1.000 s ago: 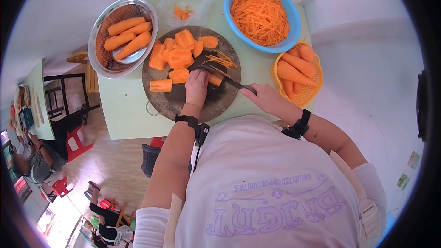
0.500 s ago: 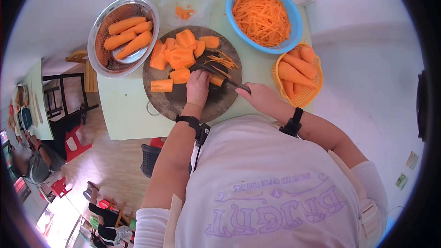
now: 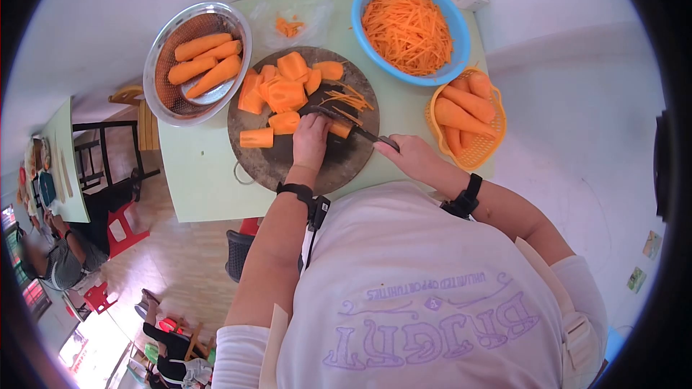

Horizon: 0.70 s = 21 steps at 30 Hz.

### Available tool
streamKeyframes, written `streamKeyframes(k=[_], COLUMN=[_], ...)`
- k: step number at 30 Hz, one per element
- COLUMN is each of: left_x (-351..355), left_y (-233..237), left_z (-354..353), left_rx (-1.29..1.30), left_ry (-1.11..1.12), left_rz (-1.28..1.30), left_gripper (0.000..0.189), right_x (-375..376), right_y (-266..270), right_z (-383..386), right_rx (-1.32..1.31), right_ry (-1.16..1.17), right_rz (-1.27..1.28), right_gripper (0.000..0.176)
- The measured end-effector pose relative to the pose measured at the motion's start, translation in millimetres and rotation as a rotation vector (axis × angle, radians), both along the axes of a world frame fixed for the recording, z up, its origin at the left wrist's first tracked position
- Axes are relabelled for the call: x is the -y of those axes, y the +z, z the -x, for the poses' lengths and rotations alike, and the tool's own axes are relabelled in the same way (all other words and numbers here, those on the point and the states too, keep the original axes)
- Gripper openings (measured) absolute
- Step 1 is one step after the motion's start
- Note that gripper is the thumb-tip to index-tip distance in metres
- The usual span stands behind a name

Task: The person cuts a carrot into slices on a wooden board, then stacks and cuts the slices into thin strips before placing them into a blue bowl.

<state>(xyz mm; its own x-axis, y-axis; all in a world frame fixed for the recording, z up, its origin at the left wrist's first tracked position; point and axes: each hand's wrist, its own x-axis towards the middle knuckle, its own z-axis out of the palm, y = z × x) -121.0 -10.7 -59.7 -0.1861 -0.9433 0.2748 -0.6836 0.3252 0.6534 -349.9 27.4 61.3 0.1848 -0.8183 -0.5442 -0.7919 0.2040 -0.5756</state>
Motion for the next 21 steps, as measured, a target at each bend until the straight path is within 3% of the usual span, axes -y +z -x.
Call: streamKeyframes(k=[10,19,21], left_x=[0.5,1.7,1.3], left_y=[1.1,0.5,1.8], left_z=[1.6,-0.3,-1.1], left_rx=[0.001,-0.017,-0.022], left_ry=[0.022,-0.007,-0.008], left_rz=[-0.012,-0.001,-0.002], left_gripper=[0.006,0.007,0.007], right_x=[5.6,3.1,0.2], right_y=[3.8,-23.2,-17.5], right_z=[-9.2,3.1,4.4], right_rx=[-0.126,0.084,0.083], right_ry=[0.065,-0.088,-0.081], right_rz=[0.002,-0.038,0.016], right_gripper=[0.059,0.057,0.045])
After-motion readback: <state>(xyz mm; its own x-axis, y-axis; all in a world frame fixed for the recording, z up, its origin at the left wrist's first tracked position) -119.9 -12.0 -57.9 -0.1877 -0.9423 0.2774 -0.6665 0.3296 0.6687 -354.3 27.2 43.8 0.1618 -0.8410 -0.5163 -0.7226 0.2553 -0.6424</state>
